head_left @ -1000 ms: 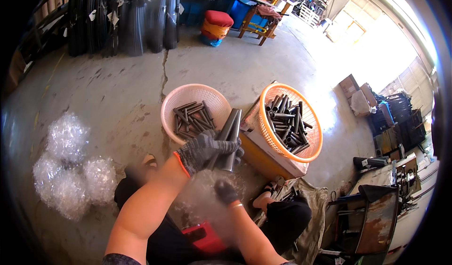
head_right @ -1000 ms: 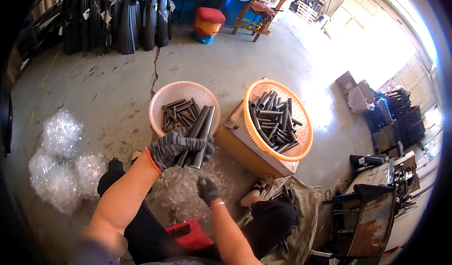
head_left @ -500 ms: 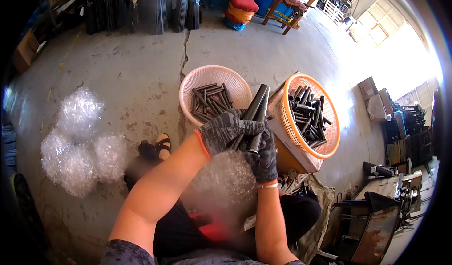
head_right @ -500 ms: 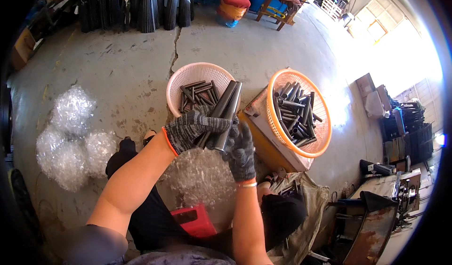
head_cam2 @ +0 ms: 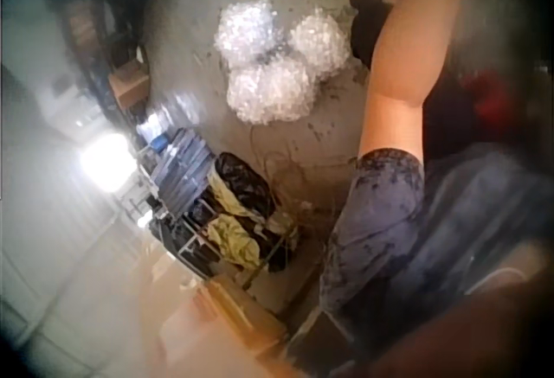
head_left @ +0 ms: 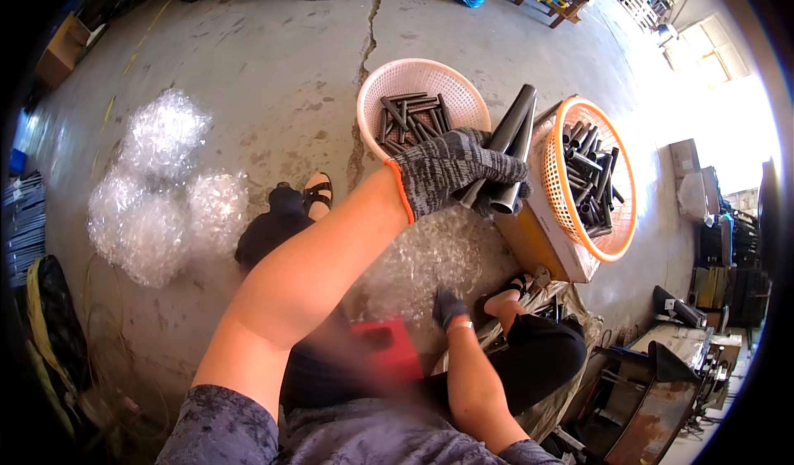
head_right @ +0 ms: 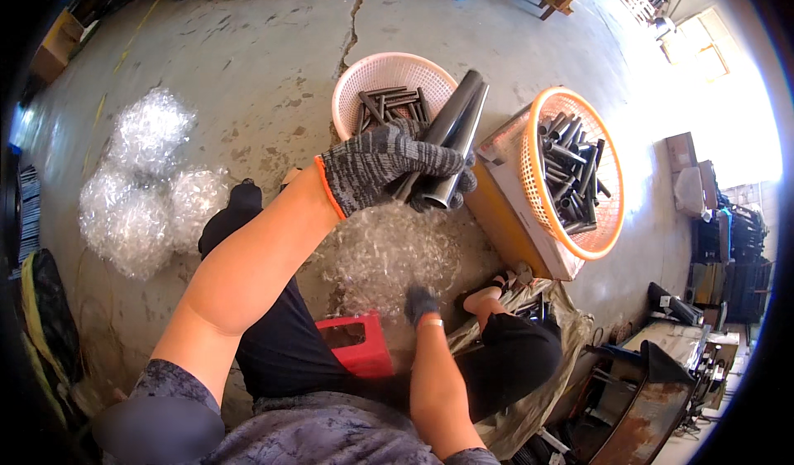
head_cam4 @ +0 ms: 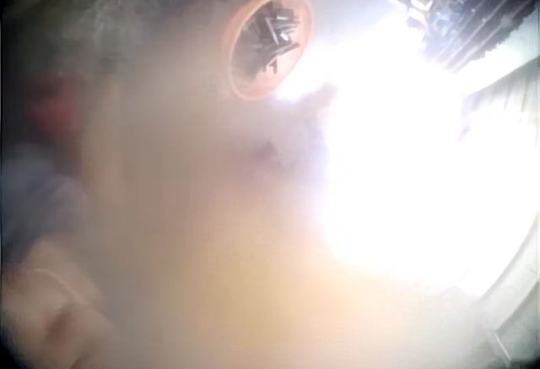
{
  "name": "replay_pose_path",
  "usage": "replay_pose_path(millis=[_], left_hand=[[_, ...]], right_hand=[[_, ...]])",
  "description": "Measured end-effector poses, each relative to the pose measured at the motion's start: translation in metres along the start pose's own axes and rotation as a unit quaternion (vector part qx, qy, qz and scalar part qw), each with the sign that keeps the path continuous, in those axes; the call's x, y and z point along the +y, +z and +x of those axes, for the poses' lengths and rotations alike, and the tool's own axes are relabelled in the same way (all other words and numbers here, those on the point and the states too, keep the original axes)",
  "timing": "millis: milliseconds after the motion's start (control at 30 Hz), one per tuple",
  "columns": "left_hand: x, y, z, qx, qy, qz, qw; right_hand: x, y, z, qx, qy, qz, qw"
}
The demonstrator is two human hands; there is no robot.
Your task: The person picks up metal tubes from a pink basket, holds them together, and places them into an orange basket. They then move a bundle of bubble wrap and hold a mobile phone.
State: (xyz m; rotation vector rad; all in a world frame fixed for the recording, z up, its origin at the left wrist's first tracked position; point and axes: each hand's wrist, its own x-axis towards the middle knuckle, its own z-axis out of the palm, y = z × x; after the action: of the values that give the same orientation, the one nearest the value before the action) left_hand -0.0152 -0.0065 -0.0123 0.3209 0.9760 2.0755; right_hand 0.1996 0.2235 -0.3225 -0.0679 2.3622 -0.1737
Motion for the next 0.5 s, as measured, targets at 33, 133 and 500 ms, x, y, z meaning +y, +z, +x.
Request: replay_pose_path(millis=[33, 133, 500], left_hand=[[0.005, 0.011, 0.011, -0.028, 0.009, -0.003, 1.0], [0.012, 0.018, 0.005, 0.001, 0.041, -0.019, 0.999], [-0.009, 0.012, 0.021, 0.019, 0.014, 0.058, 0.998]], right_hand=[[0.051, 0.073, -0.012, -0.025, -0.044, -0.208, 0.977], [0.045, 0.098, -0.02, -0.111, -0.01, -0.157, 0.981], [-0.057, -0.276, -0.037, 0.424, -0.343, 0.401, 0.736]])
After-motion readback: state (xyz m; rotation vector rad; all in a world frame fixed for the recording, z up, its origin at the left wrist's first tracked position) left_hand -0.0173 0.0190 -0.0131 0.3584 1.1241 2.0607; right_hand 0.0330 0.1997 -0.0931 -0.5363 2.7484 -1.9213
